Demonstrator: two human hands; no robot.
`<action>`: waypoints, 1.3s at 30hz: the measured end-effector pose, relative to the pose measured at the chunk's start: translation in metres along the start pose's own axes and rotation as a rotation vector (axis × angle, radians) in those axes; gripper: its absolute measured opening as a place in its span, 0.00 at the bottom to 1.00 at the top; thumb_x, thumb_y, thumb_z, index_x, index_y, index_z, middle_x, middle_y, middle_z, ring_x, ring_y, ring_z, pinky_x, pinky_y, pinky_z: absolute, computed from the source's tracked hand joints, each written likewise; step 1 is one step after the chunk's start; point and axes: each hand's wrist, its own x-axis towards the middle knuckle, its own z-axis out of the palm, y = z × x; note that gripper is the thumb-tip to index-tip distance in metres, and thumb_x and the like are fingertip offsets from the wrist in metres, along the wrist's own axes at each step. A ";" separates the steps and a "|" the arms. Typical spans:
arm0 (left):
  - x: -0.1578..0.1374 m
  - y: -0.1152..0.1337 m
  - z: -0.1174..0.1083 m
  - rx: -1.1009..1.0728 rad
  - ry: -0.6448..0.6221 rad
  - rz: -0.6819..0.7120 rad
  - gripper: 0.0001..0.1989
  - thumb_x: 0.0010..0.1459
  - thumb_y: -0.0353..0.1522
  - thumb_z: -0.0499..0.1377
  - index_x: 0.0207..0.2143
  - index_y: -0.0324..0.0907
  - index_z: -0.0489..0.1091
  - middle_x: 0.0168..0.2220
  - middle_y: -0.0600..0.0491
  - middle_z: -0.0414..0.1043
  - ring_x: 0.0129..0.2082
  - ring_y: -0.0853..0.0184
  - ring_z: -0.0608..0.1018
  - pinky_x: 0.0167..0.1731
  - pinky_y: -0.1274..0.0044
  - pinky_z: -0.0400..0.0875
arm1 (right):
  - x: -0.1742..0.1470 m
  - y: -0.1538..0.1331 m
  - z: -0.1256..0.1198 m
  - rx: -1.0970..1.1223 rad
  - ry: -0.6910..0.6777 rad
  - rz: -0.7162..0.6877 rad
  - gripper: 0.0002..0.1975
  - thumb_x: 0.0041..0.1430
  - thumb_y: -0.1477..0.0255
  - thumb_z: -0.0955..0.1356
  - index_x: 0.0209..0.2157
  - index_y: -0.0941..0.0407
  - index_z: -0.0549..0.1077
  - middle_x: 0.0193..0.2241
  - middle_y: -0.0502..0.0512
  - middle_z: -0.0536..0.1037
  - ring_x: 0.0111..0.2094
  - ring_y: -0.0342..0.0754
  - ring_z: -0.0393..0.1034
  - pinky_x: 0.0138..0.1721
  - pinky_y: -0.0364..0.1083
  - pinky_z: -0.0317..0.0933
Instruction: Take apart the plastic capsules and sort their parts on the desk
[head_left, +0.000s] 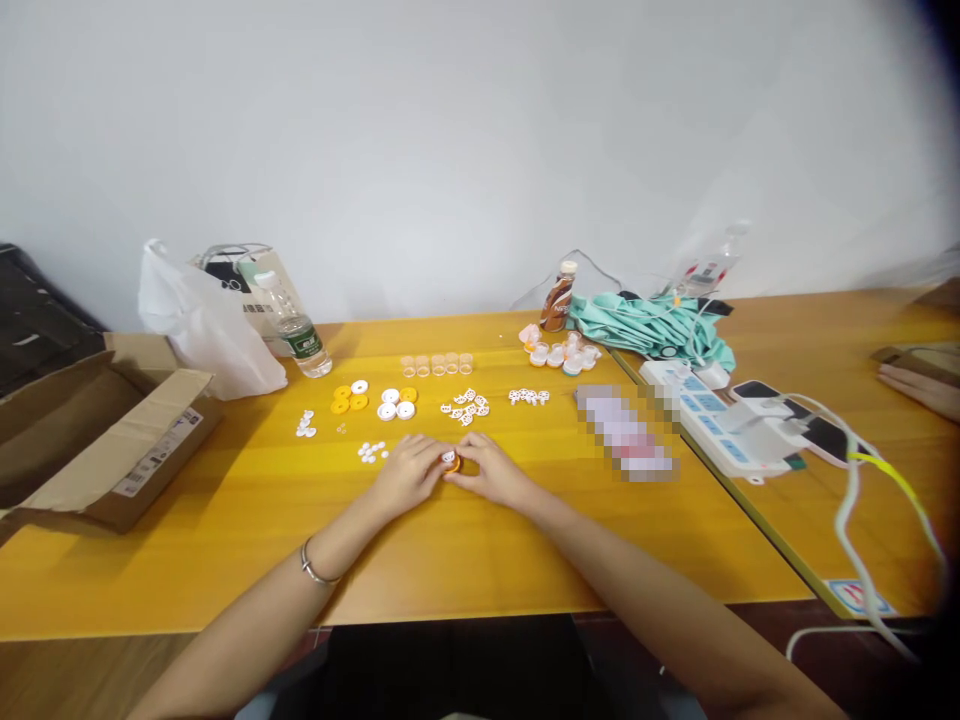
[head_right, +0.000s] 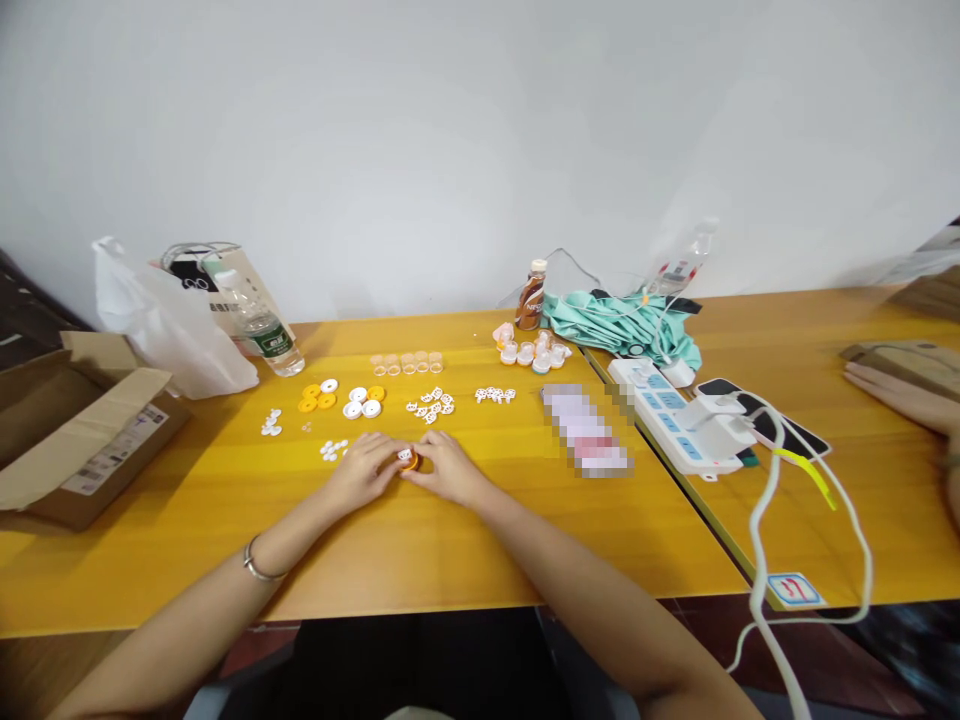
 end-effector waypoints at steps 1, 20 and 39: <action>0.000 0.000 0.001 -0.022 0.013 -0.020 0.10 0.59 0.33 0.52 0.41 0.44 0.69 0.34 0.50 0.74 0.35 0.63 0.72 0.37 0.71 0.64 | 0.000 0.000 0.001 -0.005 -0.001 -0.001 0.09 0.52 0.66 0.69 0.35 0.54 0.73 0.30 0.52 0.68 0.35 0.46 0.63 0.39 0.46 0.58; -0.005 0.001 0.011 -0.031 0.153 0.030 0.09 0.58 0.29 0.53 0.40 0.42 0.70 0.33 0.50 0.74 0.34 0.66 0.73 0.37 0.73 0.66 | 0.000 0.003 0.004 -0.041 -0.007 -0.014 0.10 0.52 0.65 0.69 0.35 0.55 0.73 0.31 0.53 0.68 0.35 0.46 0.63 0.38 0.45 0.57; 0.005 -0.004 -0.008 -0.785 0.322 -0.366 0.11 0.50 0.34 0.62 0.30 0.39 0.62 0.33 0.51 0.73 0.34 0.69 0.75 0.38 0.75 0.68 | -0.007 -0.006 -0.011 0.046 -0.143 -0.040 0.23 0.46 0.61 0.71 0.47 0.50 0.71 0.41 0.54 0.71 0.44 0.50 0.64 0.48 0.51 0.52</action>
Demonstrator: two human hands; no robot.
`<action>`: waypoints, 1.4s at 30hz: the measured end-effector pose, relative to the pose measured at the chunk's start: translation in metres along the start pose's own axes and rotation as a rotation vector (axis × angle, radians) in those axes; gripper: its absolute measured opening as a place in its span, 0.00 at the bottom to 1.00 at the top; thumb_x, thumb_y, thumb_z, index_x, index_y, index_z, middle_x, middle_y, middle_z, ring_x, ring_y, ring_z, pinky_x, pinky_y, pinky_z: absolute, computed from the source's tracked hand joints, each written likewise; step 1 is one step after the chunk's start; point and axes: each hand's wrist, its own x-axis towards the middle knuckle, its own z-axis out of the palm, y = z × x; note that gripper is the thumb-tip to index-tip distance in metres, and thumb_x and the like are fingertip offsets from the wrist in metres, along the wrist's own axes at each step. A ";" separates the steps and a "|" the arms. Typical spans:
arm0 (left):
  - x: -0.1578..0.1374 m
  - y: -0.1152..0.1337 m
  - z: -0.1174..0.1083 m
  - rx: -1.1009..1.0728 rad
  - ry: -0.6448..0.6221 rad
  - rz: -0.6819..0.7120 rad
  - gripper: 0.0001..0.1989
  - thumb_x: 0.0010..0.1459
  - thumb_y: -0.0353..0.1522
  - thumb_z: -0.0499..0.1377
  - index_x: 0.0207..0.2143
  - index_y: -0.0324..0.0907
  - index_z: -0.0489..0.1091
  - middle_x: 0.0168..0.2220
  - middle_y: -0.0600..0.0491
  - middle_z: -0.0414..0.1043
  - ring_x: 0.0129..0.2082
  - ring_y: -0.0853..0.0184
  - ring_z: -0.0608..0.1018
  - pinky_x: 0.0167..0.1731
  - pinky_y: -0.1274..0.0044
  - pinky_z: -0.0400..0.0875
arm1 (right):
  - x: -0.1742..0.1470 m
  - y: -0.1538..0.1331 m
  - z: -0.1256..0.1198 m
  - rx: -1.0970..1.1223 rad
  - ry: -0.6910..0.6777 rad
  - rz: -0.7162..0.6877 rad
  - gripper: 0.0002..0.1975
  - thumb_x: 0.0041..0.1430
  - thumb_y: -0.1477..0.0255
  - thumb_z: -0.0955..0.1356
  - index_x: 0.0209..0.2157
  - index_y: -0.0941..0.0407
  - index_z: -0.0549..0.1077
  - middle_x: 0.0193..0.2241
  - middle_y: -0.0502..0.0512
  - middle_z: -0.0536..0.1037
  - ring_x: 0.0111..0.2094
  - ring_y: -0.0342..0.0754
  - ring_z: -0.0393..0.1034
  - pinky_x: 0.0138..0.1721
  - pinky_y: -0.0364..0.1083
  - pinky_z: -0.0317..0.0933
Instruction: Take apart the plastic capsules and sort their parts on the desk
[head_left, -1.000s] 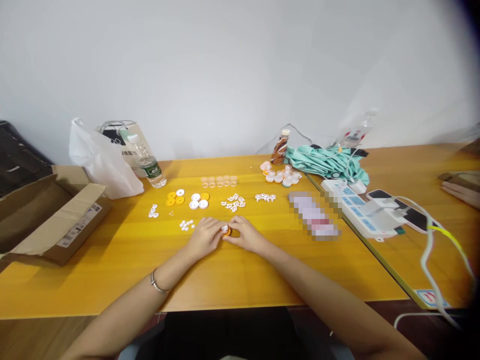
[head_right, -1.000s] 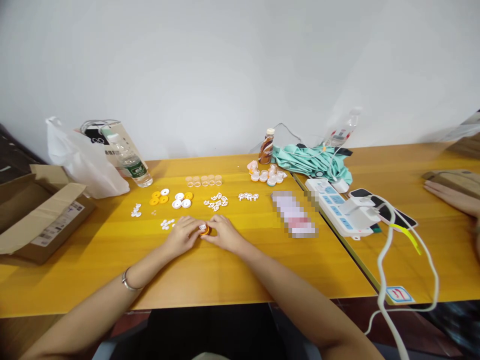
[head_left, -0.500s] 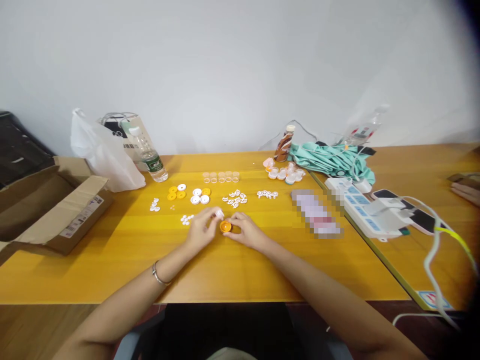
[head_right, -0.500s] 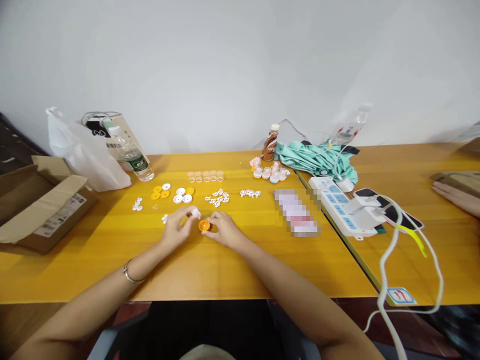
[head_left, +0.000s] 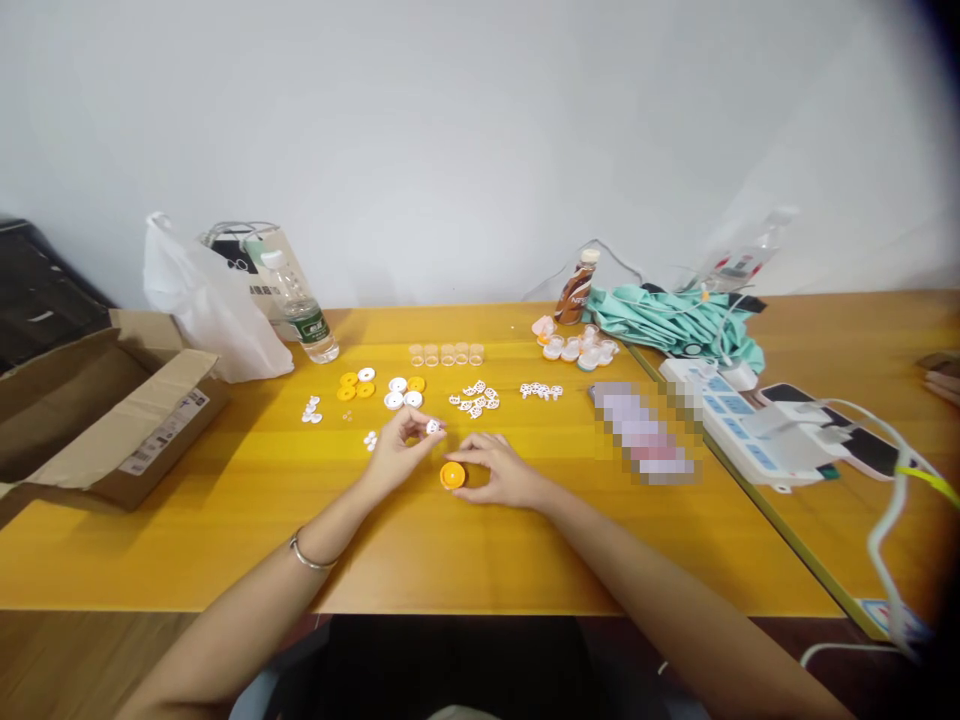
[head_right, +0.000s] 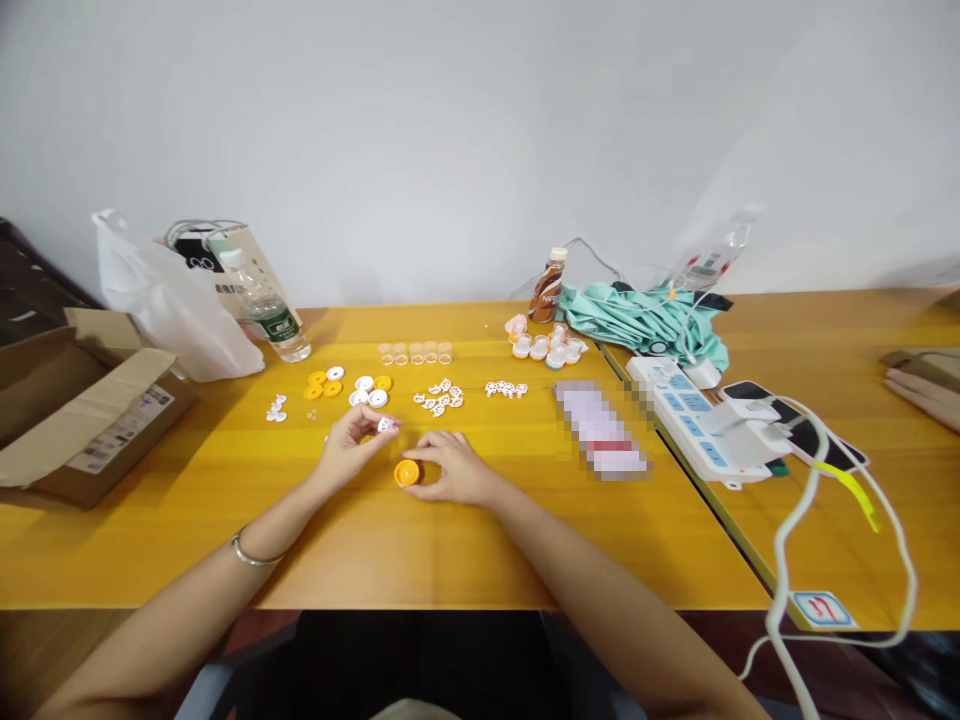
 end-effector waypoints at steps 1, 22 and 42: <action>-0.001 0.000 0.000 0.011 -0.012 -0.009 0.11 0.49 0.34 0.62 0.31 0.39 0.63 0.32 0.51 0.73 0.33 0.69 0.75 0.37 0.75 0.68 | 0.000 0.000 -0.001 0.033 0.006 0.000 0.24 0.46 0.61 0.71 0.47 0.50 0.71 0.40 0.54 0.71 0.43 0.50 0.64 0.48 0.51 0.52; 0.028 0.112 -0.016 0.641 -0.102 0.544 0.06 0.55 0.33 0.59 0.35 0.40 0.68 0.28 0.54 0.70 0.26 0.73 0.72 0.28 0.81 0.67 | 0.044 -0.079 -0.072 0.798 0.393 0.102 0.10 0.46 0.67 0.72 0.32 0.55 0.75 0.32 0.51 0.79 0.34 0.45 0.74 0.41 0.47 0.68; 0.011 0.018 -0.005 1.002 -0.192 0.733 0.07 0.61 0.28 0.49 0.35 0.39 0.67 0.34 0.49 0.72 0.33 0.68 0.74 0.33 0.77 0.69 | 0.036 -0.028 -0.017 0.753 0.357 0.334 0.06 0.44 0.70 0.69 0.27 0.57 0.76 0.27 0.51 0.79 0.29 0.45 0.74 0.37 0.47 0.68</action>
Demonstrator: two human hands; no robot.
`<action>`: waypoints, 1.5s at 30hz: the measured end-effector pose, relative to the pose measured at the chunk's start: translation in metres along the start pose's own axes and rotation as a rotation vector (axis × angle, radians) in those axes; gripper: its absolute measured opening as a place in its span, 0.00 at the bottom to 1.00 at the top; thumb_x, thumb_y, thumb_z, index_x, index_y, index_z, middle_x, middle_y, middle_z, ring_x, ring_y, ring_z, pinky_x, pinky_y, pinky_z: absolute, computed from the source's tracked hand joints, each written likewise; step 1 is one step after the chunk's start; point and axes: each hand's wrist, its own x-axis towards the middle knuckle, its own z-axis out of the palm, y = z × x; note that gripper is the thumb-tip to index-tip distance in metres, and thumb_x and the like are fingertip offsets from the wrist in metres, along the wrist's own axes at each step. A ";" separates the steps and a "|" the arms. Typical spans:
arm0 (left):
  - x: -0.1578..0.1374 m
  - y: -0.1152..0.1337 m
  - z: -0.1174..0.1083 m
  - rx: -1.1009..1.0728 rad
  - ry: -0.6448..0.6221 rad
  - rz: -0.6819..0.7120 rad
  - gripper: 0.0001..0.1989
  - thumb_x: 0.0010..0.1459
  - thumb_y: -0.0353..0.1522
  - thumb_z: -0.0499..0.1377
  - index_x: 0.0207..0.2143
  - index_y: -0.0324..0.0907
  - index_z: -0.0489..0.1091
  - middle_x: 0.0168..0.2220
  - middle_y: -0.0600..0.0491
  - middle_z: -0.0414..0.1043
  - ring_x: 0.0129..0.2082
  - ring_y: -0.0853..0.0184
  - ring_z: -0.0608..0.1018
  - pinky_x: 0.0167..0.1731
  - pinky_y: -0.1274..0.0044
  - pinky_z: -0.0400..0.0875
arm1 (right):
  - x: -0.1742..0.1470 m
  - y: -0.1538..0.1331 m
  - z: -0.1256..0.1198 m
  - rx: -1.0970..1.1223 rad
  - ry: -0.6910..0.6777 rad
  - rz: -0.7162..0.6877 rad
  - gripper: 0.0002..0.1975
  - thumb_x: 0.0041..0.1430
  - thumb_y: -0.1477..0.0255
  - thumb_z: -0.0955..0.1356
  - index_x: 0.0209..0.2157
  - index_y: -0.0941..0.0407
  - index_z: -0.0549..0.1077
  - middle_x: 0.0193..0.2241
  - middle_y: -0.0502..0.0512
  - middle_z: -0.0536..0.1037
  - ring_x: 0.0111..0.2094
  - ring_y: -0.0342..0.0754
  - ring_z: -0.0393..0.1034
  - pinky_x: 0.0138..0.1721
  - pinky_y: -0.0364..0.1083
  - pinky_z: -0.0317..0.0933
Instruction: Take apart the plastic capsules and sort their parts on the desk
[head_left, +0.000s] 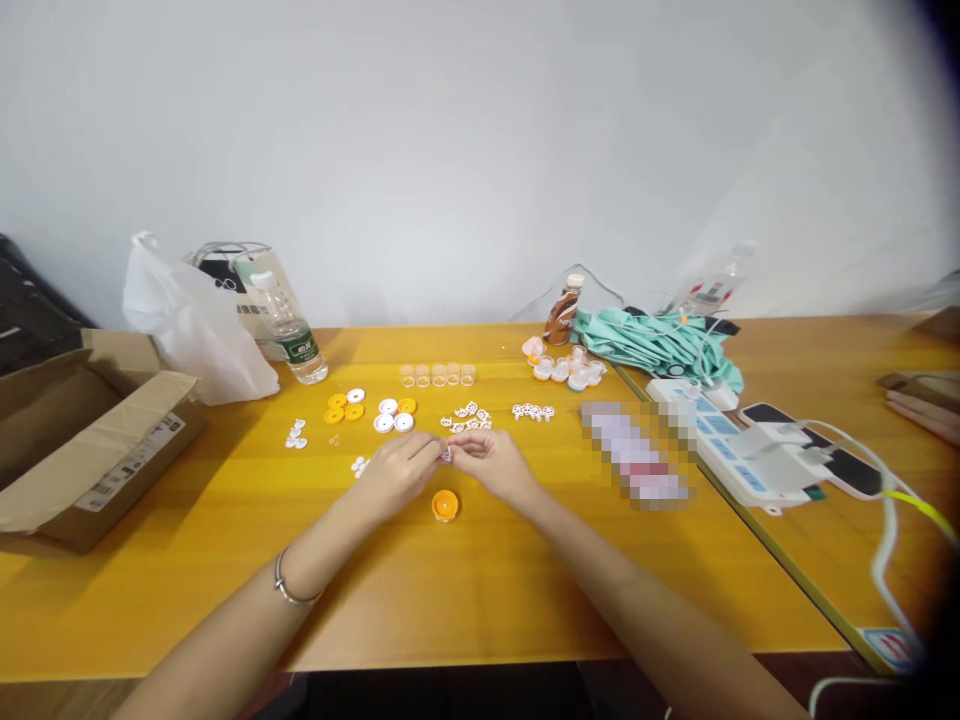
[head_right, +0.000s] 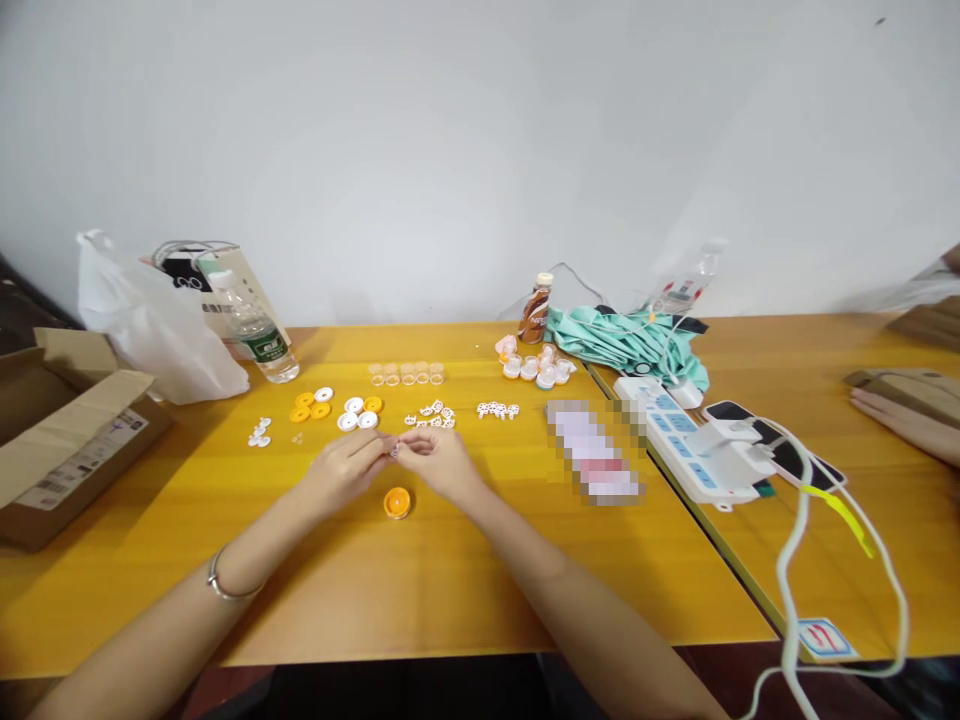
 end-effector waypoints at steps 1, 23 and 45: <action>-0.001 0.001 0.001 0.016 -0.007 0.002 0.08 0.61 0.28 0.49 0.34 0.39 0.67 0.33 0.49 0.72 0.32 0.68 0.73 0.33 0.78 0.69 | -0.001 0.001 0.001 -0.034 0.014 -0.006 0.06 0.44 0.71 0.69 0.27 0.57 0.76 0.27 0.51 0.79 0.29 0.46 0.74 0.37 0.47 0.68; 0.000 -0.004 0.009 -0.709 0.049 -0.408 0.07 0.54 0.34 0.59 0.34 0.39 0.69 0.31 0.50 0.73 0.32 0.68 0.75 0.35 0.76 0.70 | -0.004 0.004 -0.003 0.216 0.041 0.103 0.12 0.44 0.64 0.71 0.28 0.58 0.76 0.25 0.51 0.78 0.25 0.42 0.72 0.32 0.43 0.68; -0.001 0.002 0.015 -0.681 0.093 -0.504 0.08 0.52 0.34 0.60 0.34 0.40 0.69 0.31 0.52 0.74 0.32 0.69 0.76 0.37 0.77 0.71 | -0.003 0.023 0.006 0.002 0.100 -0.068 0.10 0.50 0.63 0.67 0.26 0.55 0.65 0.22 0.49 0.74 0.25 0.43 0.69 0.28 0.42 0.62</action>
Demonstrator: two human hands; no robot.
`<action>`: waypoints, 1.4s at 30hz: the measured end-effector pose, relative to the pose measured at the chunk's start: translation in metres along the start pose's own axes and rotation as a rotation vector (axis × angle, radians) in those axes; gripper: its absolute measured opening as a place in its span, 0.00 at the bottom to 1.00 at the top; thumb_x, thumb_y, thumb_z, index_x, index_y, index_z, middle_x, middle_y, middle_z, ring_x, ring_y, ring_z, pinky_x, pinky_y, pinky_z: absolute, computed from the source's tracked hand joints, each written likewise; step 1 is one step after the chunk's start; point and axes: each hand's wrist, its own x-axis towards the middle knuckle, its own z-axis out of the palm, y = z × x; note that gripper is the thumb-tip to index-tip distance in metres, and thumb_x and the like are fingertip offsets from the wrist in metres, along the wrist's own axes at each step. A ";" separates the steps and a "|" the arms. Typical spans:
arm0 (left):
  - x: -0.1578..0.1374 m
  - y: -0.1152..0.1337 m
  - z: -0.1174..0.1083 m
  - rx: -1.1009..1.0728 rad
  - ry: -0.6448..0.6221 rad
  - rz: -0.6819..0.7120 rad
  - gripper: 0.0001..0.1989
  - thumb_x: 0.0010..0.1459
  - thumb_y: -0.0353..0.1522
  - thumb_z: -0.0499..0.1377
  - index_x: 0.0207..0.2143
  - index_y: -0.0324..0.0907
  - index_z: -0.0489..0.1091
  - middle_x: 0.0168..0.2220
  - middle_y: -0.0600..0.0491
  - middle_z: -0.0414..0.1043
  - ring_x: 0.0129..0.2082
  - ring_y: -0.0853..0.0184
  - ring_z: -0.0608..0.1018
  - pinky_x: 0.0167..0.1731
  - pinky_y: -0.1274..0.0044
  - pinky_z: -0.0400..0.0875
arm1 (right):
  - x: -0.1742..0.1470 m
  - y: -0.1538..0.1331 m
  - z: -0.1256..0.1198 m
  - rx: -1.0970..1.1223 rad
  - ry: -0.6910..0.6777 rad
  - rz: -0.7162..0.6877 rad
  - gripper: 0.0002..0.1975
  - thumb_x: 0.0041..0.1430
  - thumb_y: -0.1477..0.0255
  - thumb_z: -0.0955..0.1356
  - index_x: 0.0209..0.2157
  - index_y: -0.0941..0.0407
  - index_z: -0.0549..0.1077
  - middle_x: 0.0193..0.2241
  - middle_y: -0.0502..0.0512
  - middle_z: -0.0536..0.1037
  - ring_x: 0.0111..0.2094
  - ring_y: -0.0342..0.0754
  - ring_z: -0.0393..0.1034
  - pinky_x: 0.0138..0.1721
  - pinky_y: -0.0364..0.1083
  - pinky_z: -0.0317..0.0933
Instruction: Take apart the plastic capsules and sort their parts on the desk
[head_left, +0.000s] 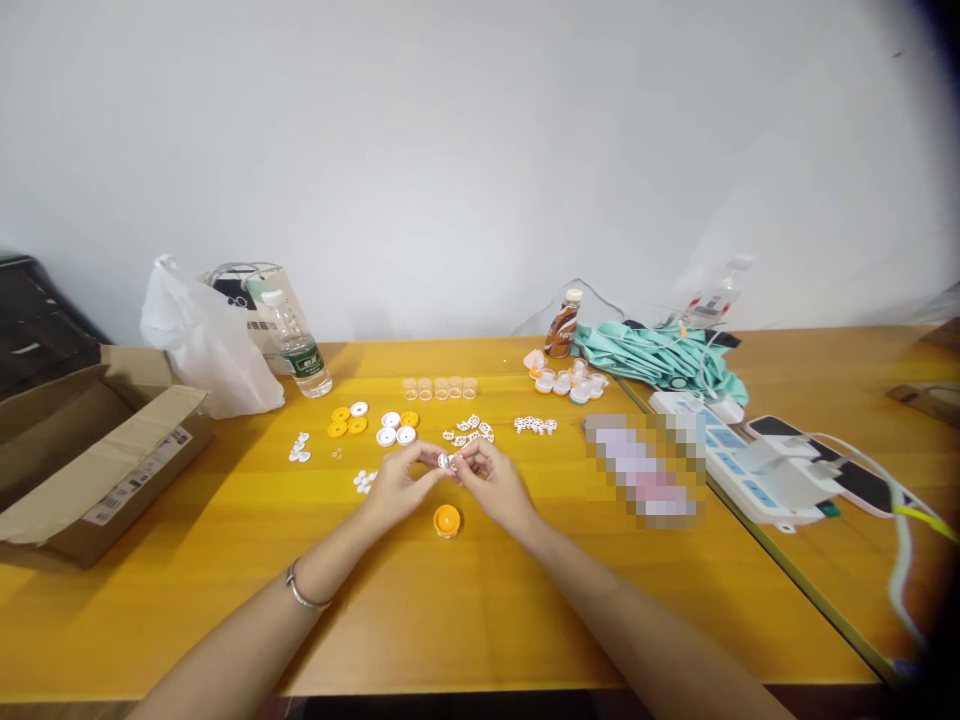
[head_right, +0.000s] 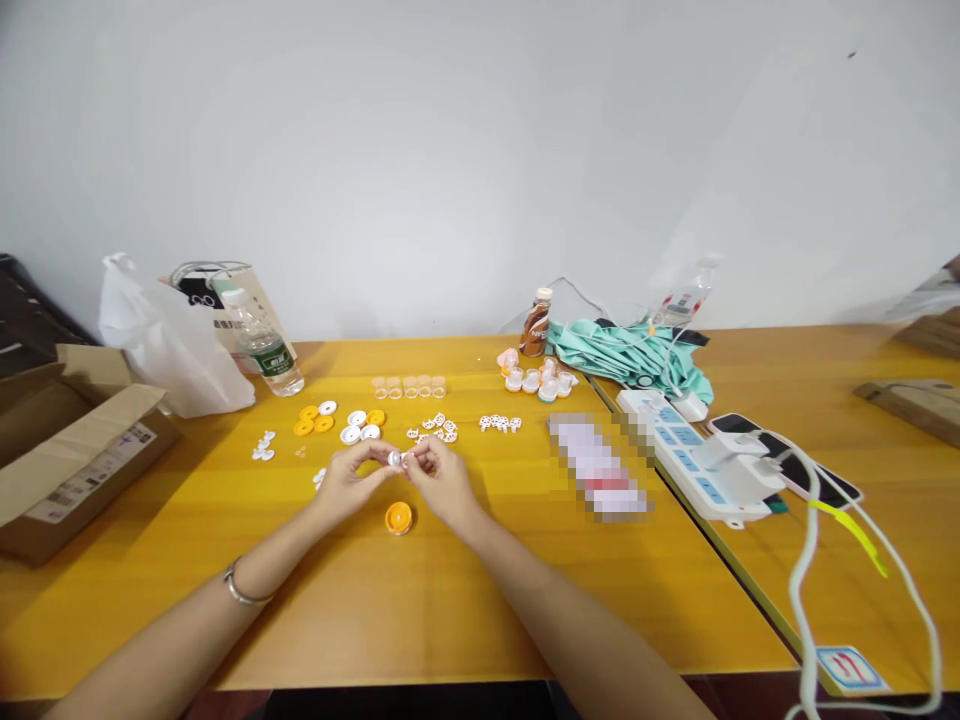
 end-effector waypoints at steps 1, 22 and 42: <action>0.000 0.000 -0.001 0.010 -0.002 0.010 0.08 0.52 0.34 0.60 0.35 0.40 0.69 0.32 0.52 0.74 0.32 0.69 0.76 0.37 0.77 0.70 | 0.001 0.001 -0.001 -0.028 0.006 -0.012 0.10 0.50 0.63 0.67 0.26 0.55 0.65 0.22 0.49 0.74 0.24 0.43 0.68 0.28 0.42 0.62; 0.005 -0.010 -0.001 0.066 0.046 0.048 0.12 0.56 0.35 0.56 0.40 0.39 0.70 0.34 0.50 0.75 0.32 0.69 0.76 0.37 0.77 0.72 | 0.051 0.039 -0.039 -0.718 0.250 -0.295 0.09 0.55 0.67 0.65 0.31 0.55 0.77 0.28 0.55 0.77 0.30 0.48 0.68 0.35 0.46 0.60; 0.003 -0.011 0.005 -0.247 0.005 -0.091 0.07 0.55 0.34 0.57 0.34 0.39 0.65 0.31 0.52 0.74 0.32 0.70 0.76 0.35 0.78 0.70 | 0.004 -0.002 -0.004 -0.130 -0.043 -0.185 0.10 0.54 0.66 0.66 0.37 0.54 0.75 0.35 0.53 0.77 0.36 0.46 0.71 0.40 0.46 0.65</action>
